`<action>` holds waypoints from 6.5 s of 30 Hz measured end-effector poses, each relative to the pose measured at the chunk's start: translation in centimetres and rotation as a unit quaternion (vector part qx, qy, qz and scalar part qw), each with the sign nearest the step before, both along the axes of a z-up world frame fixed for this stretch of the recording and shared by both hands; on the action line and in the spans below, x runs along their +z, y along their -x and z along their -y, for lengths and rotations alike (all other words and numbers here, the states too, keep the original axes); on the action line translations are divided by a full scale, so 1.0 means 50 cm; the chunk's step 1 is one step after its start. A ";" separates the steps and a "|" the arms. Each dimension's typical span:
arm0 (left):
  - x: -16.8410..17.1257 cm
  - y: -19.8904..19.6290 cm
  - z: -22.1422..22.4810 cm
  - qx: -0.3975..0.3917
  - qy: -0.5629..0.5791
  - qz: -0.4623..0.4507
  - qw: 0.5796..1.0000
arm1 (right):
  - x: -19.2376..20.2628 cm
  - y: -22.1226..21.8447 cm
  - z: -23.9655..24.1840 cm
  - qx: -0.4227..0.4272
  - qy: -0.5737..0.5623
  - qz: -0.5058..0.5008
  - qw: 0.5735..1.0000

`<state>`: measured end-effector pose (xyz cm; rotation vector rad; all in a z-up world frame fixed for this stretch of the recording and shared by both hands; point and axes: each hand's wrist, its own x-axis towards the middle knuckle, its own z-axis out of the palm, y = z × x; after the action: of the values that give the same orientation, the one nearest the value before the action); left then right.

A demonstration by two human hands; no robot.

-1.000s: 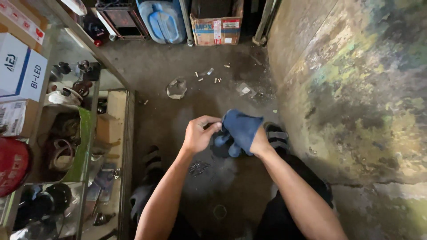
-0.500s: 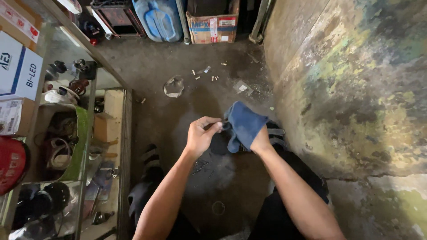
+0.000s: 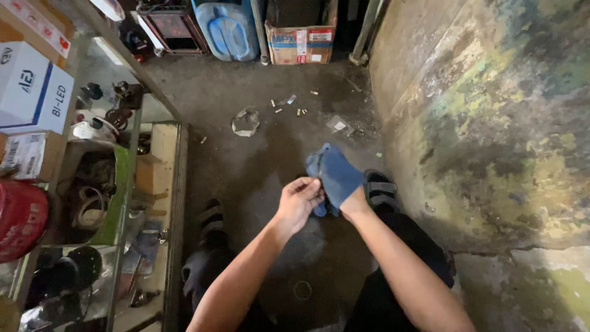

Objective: The person cleans small metal bolts and parts using a cloth.

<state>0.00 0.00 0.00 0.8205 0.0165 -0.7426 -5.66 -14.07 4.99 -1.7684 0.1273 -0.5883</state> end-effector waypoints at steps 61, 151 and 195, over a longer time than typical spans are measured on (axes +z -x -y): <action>0.071 0.069 -0.155 -0.001 -0.252 0.365 0.896 | 0.062 0.188 -0.067 0.156 -0.139 -0.122 0.970; -0.052 0.156 -0.190 -0.091 -0.129 0.053 0.986 | -0.035 0.217 -0.134 0.065 0.052 -0.015 0.996; -0.086 0.157 -0.245 -0.286 -0.200 0.190 0.918 | -0.138 0.225 -0.102 0.107 0.248 -0.157 0.950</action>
<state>-7.86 12.24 -4.30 1.3811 -0.4520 -1.1373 -16.91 -8.96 -1.90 -2.3244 0.0030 -0.1803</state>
